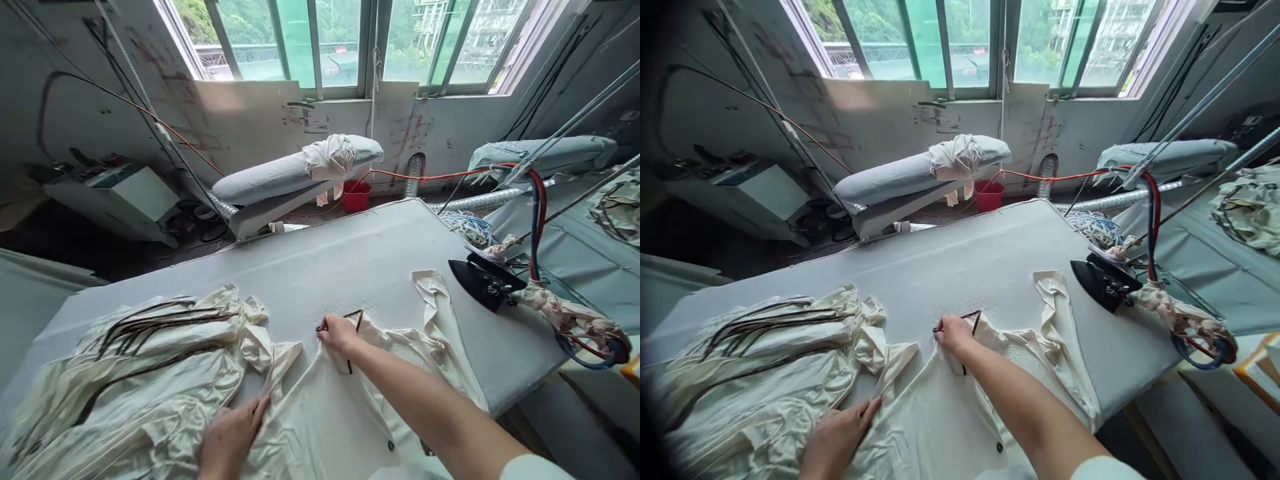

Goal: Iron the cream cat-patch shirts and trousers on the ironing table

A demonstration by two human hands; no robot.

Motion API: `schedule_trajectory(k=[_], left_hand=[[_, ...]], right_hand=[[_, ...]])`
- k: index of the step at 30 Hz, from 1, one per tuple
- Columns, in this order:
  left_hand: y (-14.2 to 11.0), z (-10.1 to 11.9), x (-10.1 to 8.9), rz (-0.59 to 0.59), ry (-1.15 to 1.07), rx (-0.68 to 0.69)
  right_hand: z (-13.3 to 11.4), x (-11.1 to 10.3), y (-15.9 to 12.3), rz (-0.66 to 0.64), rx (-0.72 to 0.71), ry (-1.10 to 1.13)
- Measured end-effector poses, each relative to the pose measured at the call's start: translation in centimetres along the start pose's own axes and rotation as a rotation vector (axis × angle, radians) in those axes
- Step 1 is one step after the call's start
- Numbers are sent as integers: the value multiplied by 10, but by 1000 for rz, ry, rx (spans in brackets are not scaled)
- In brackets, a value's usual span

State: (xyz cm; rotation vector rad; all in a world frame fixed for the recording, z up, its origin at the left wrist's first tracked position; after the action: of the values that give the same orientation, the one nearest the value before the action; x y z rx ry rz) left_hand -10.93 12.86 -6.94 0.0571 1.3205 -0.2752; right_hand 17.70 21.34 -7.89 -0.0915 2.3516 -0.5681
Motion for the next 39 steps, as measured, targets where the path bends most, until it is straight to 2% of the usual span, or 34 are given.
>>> schedule_trajectory(k=[1,2,4,6,7,9,11,12,14,16,17,19,21,23,24,26,28,29,30,32,34,36,37,39], left_hand=[[11,11,-6,58,-24,44],[23,33,-11,110,-67,112],[51,96,-18,202,-231,242],[81,165,-15,210,-383,274],[96,195,-7,158,-407,224],[124,239,18,-57,-352,82],[143,264,40,-267,-270,38],[151,269,45,-323,-246,63],[162,270,47,-330,-224,134],[167,260,40,-291,-186,166],[167,255,35,-267,-167,185],[162,247,21,-203,-119,240],[155,239,8,-164,-40,260],[148,227,4,-215,36,199],[143,220,7,-290,28,135],[131,209,20,-458,-66,6],[114,200,34,-543,-152,-67],[103,194,38,-520,-171,-77],[93,186,40,-438,-195,-69],[62,158,39,-173,-290,-80],[21,120,38,82,-388,-153],[-15,97,46,139,-340,-156],[-27,96,49,134,-279,-107],[-36,112,50,119,-160,71]], right_hand=[[4,-8,3,10,-5,9],[10,-20,5,28,-16,17],[33,-59,1,110,-21,21],[71,-108,-15,217,23,-4],[93,-131,-26,253,57,-21],[140,-163,-50,215,121,-89],[183,-179,-71,51,161,-228],[203,-185,-79,-18,191,-300],[238,-202,-90,-62,278,-389],[255,-222,-93,47,376,-399],[253,-229,-93,137,391,-399],[223,-230,-87,299,292,-392],[168,-208,-75,342,69,-321],[105,-167,-59,200,-162,-258],[78,-144,-50,101,-229,-267],[41,-105,-32,-50,-245,-336],[29,-81,-20,-112,-176,-387],[32,-75,-19,-112,-142,-390],[39,-70,-22,-98,-118,-389],[65,-72,-39,4,-87,-358],[103,-86,-65,180,-57,-313],[139,-102,-93,366,-71,-321],[151,-107,-105,429,-111,-351],[159,-107,-120,444,-268,-434]])
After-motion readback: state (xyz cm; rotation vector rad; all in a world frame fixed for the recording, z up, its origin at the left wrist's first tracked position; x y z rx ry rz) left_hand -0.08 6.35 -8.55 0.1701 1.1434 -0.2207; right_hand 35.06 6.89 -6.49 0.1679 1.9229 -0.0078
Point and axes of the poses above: each hand's wrist, its own y-axis towards the middle knuckle, its own x-axis out of the palm, z = x × y, the point moved 8 cm from there along y, towards the middle knuckle, and after that the axes turned 8 degrees about x, right-handed, at the moved point
